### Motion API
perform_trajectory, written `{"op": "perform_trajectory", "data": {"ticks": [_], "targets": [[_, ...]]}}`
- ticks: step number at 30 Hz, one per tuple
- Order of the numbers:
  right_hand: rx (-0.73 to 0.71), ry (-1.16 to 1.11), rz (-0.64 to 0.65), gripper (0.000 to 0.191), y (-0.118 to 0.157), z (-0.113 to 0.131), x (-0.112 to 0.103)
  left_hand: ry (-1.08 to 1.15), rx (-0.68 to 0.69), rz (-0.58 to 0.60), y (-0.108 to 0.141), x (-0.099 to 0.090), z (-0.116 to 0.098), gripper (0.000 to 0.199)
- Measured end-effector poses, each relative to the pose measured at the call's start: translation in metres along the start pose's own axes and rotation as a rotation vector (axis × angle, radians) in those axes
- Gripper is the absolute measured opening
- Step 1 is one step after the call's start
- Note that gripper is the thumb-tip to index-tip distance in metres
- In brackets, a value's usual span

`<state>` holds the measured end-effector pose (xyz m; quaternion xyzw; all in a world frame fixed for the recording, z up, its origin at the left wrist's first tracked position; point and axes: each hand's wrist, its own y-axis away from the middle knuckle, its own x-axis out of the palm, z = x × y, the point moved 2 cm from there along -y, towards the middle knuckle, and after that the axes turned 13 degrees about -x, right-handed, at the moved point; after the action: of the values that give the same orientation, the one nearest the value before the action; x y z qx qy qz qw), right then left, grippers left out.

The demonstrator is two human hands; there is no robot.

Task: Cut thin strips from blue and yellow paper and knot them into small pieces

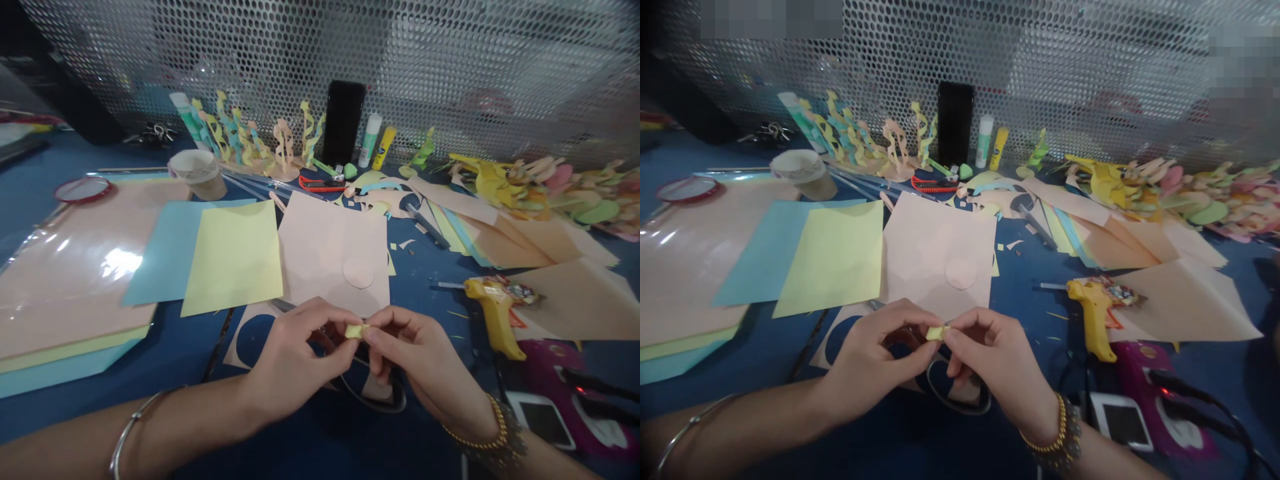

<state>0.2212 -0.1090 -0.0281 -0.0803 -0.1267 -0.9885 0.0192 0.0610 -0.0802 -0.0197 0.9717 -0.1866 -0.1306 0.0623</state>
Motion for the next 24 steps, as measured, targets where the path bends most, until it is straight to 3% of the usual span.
{"op": "perform_trajectory", "data": {"ticks": [8,15,21,24], "targets": [[-0.04,0.082,-0.032,0.022,0.0,0.004,0.001,0.098,-0.13,0.049,0.001,0.0,0.0,0.012],[-0.056,0.141,-0.042,0.023,0.001,0.006,0.001,0.385,-0.292,0.109,-0.002,0.003,0.011,0.01],[-0.051,-0.029,0.023,0.028,0.001,0.002,-0.001,0.46,-0.34,0.091,-0.002,0.001,0.012,0.007],[-0.013,-0.065,0.034,0.022,0.0,-0.001,-0.002,0.47,-0.355,0.1,-0.003,0.001,0.012,0.007]]}}
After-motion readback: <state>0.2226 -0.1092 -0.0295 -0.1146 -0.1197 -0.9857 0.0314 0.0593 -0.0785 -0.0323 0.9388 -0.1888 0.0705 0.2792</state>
